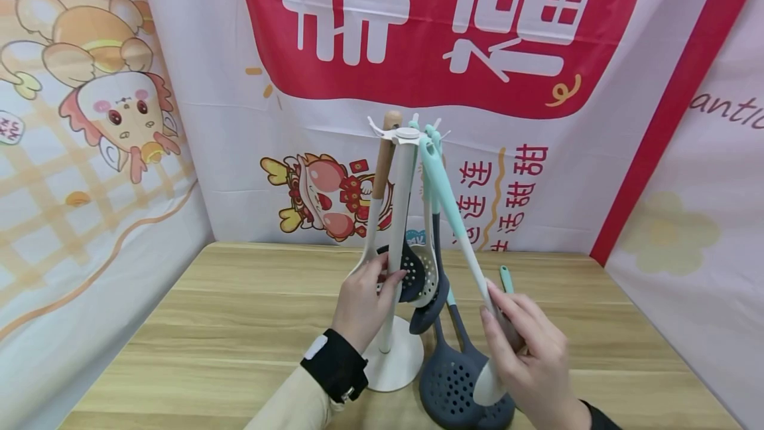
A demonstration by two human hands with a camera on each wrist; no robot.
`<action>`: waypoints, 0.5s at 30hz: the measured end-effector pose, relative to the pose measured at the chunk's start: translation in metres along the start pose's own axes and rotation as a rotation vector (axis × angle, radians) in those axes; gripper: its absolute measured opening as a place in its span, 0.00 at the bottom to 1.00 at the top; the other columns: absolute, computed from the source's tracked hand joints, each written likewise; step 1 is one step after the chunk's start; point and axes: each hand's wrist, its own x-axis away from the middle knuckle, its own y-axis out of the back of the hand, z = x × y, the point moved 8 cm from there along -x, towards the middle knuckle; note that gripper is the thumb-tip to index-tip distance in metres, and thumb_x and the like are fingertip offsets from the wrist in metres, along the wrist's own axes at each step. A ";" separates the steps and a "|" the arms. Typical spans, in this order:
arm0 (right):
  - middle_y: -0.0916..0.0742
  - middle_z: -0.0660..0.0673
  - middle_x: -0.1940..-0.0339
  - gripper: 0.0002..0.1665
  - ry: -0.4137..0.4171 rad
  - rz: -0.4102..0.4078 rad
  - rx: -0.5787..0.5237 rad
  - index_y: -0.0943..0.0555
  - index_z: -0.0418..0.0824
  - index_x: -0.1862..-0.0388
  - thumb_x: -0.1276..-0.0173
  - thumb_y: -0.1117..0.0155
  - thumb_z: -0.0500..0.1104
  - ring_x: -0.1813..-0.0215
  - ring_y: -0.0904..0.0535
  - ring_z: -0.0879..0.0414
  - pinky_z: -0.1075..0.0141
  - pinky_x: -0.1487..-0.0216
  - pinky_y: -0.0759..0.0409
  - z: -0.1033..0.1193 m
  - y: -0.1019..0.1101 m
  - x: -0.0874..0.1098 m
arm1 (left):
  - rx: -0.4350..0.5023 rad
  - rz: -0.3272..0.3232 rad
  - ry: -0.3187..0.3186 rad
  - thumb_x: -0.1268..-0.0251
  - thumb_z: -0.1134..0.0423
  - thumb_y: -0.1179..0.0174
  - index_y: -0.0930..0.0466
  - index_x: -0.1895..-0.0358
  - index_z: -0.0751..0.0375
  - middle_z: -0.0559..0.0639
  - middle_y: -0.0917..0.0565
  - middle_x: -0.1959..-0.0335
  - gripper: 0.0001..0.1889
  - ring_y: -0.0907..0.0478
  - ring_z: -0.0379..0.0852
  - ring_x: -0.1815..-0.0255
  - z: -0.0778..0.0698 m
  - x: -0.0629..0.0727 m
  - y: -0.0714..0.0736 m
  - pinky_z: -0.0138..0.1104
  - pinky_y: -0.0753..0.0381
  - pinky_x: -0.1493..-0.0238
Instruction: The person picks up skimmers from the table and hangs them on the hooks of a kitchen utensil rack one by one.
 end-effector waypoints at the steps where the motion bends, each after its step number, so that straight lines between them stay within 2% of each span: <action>1: 0.17 0.41 0.67 0.28 0.002 0.000 -0.006 0.18 0.28 0.46 0.50 0.33 0.17 0.78 0.33 0.67 0.79 0.84 0.33 0.000 -0.001 0.000 | 0.000 0.002 0.004 0.32 0.58 0.37 0.21 0.49 0.67 0.58 0.13 0.59 0.16 0.13 0.48 0.61 0.000 0.000 0.000 0.35 0.11 0.64; 7: 0.17 0.40 0.66 0.27 -0.014 0.006 -0.011 0.18 0.28 0.46 0.47 0.32 0.19 0.80 0.34 0.68 0.80 0.83 0.32 -0.003 -0.006 0.004 | -0.004 0.000 0.017 0.32 0.59 0.37 0.21 0.49 0.67 0.58 0.12 0.59 0.16 0.13 0.48 0.62 0.001 0.001 0.000 0.35 0.11 0.63; 11: 0.16 0.40 0.64 0.29 -0.040 0.038 -0.001 0.19 0.28 0.45 0.48 0.31 0.19 0.78 0.30 0.67 0.80 0.79 0.27 -0.005 -0.014 0.006 | -0.004 -0.005 0.019 0.32 0.58 0.37 0.21 0.49 0.67 0.57 0.12 0.59 0.16 0.13 0.48 0.62 0.001 0.001 0.000 0.36 0.11 0.63; 15: 0.15 0.40 0.61 0.32 -0.013 0.086 0.002 0.20 0.28 0.42 0.49 0.30 0.20 0.74 0.25 0.67 0.81 0.75 0.23 -0.005 -0.023 0.008 | -0.013 -0.015 0.007 0.32 0.58 0.37 0.21 0.49 0.67 0.57 0.12 0.60 0.16 0.13 0.48 0.62 0.002 0.001 -0.002 0.35 0.11 0.63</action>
